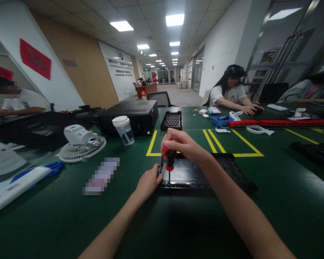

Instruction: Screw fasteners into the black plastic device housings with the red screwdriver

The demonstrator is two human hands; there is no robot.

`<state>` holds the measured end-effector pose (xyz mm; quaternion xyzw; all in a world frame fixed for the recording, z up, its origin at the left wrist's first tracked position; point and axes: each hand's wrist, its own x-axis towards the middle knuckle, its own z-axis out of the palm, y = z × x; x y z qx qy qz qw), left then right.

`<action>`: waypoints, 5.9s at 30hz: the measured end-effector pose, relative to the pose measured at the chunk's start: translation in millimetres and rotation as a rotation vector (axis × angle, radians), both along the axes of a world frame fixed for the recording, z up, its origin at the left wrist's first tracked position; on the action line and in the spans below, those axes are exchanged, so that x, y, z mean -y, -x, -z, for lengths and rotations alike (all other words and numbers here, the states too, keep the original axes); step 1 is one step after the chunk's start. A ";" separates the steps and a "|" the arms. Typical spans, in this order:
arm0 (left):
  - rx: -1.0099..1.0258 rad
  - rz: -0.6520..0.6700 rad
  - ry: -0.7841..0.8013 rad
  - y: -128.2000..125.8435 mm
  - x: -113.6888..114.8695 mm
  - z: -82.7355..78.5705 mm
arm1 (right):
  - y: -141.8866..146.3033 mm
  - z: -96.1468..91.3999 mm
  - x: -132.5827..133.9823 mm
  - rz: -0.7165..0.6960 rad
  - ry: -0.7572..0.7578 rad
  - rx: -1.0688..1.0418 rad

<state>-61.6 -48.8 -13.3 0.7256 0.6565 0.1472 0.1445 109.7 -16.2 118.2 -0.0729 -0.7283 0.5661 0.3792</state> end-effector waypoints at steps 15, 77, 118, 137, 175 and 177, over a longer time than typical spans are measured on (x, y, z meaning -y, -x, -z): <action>-0.004 -0.001 0.006 1.3 -1.5 3.5 | -0.4 -1.9 1.2 0.085 -0.076 0.050; -0.016 -0.007 0.038 -2.6 0.6 -3.4 | 7.6 -4.2 15.0 0.775 -0.510 0.233; -0.017 -0.004 0.014 -0.8 0.0 -0.8 | 15.7 2.4 18.4 1.130 -0.659 0.207; -0.010 -0.003 0.020 -1.1 0.9 -4.3 | 24.0 16.7 0.2 0.511 0.057 -0.051; -0.035 0.007 -0.009 0.7 -0.5 1.3 | 15.1 16.2 0.2 -0.279 0.289 -0.180; -0.035 0.006 -0.003 0.3 -0.6 0.5 | 14.8 16.5 -0.5 -0.272 0.296 -0.175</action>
